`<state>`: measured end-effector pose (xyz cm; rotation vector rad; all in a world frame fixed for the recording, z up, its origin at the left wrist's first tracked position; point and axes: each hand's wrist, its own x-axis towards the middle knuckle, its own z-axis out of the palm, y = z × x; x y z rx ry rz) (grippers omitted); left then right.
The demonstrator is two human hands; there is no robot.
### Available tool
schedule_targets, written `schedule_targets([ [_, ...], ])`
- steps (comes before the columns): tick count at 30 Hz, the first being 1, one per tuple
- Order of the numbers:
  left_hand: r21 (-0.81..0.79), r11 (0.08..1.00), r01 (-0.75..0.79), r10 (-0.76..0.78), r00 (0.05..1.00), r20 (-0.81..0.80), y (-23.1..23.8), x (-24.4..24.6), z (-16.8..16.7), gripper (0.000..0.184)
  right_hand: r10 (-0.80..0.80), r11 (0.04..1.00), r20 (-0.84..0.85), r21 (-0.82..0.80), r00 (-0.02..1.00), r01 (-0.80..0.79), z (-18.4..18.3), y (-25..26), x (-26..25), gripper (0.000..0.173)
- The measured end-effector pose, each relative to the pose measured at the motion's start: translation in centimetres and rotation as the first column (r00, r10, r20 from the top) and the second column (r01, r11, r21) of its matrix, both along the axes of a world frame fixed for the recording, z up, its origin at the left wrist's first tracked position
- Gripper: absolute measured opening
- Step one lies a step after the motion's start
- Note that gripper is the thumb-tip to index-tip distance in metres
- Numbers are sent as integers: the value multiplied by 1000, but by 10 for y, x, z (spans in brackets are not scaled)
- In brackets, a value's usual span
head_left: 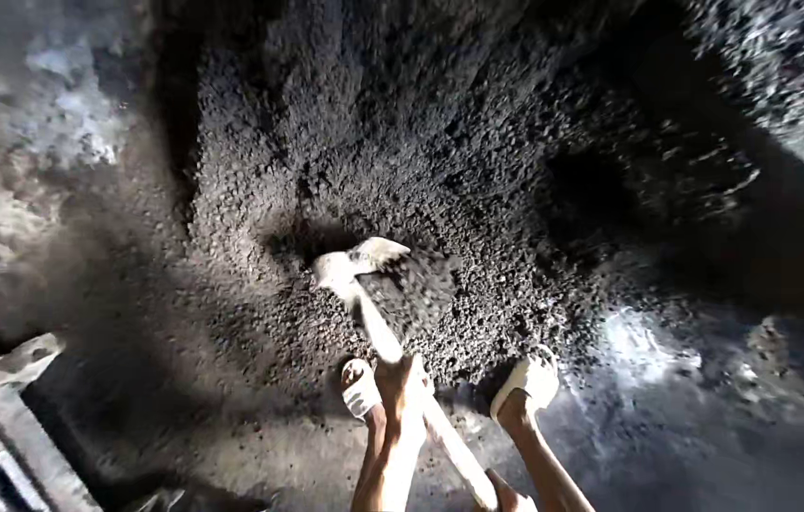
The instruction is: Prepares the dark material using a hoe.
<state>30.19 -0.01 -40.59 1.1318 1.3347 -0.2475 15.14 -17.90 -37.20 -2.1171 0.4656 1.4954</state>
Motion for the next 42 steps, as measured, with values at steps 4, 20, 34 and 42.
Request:
schedule_targets([
  [4,316,925,-210,-29,790,612,44,43,106,2,63,946,423,264,904,-189,-18,35,86,42],
  [20,146,939,311,-314,949,-8,22,136,-76,28,-221,971,16,93,975,219,-28,52,100,41],
  [34,400,873,-278,-143,639,756,18,244,90,15,-19,945,601,272,799,-181,-59,10,310,39],
  [42,173,839,515,-531,845,60,-108,241,-104,33,-416,909,125,90,901,408,-81,-46,175,40],
])
